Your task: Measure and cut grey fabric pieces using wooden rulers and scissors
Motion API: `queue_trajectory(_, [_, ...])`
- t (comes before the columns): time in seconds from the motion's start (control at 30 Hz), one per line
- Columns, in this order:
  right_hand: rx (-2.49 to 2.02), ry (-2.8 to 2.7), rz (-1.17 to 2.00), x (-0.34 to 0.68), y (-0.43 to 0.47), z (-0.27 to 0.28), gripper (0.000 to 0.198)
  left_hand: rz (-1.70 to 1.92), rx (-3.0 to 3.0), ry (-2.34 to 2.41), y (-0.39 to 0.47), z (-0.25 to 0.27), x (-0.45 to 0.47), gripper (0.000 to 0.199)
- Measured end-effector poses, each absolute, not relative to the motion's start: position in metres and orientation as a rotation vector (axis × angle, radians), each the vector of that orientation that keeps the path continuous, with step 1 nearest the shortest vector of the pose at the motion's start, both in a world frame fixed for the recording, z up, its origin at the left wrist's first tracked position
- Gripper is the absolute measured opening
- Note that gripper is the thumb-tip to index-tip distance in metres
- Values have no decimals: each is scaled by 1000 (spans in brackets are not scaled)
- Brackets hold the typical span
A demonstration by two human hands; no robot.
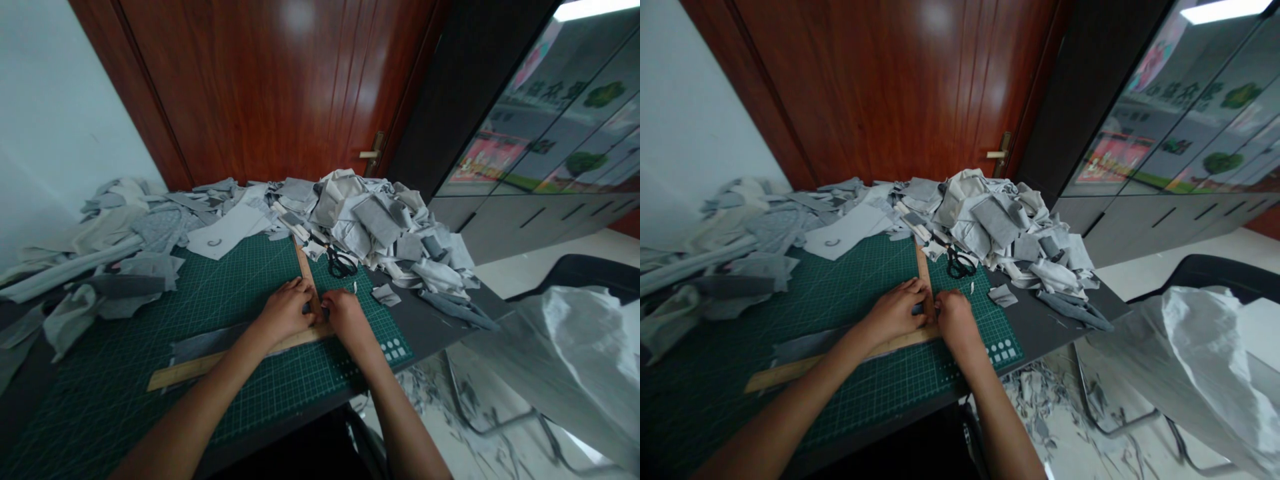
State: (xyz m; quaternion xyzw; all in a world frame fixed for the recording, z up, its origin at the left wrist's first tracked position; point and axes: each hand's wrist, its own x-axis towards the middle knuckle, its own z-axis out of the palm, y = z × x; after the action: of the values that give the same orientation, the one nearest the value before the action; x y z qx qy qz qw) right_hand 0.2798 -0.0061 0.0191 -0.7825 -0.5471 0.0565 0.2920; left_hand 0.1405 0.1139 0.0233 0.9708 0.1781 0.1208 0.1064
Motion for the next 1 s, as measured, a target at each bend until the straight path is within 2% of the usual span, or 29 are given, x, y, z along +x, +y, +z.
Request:
queue_trajectory(0.23, [-2138,-1478,222,273,-16,36,18,376,2883,507,115,20,140,29])
queue_trajectory(0.67, [-2185,-1544,288,270,-29,46,23,325,2889,559,114,22,141,37])
queue_trajectory(1.0, [-2178,-1478,301,267,-23,44,14,312,2900,559,113,23,141,43])
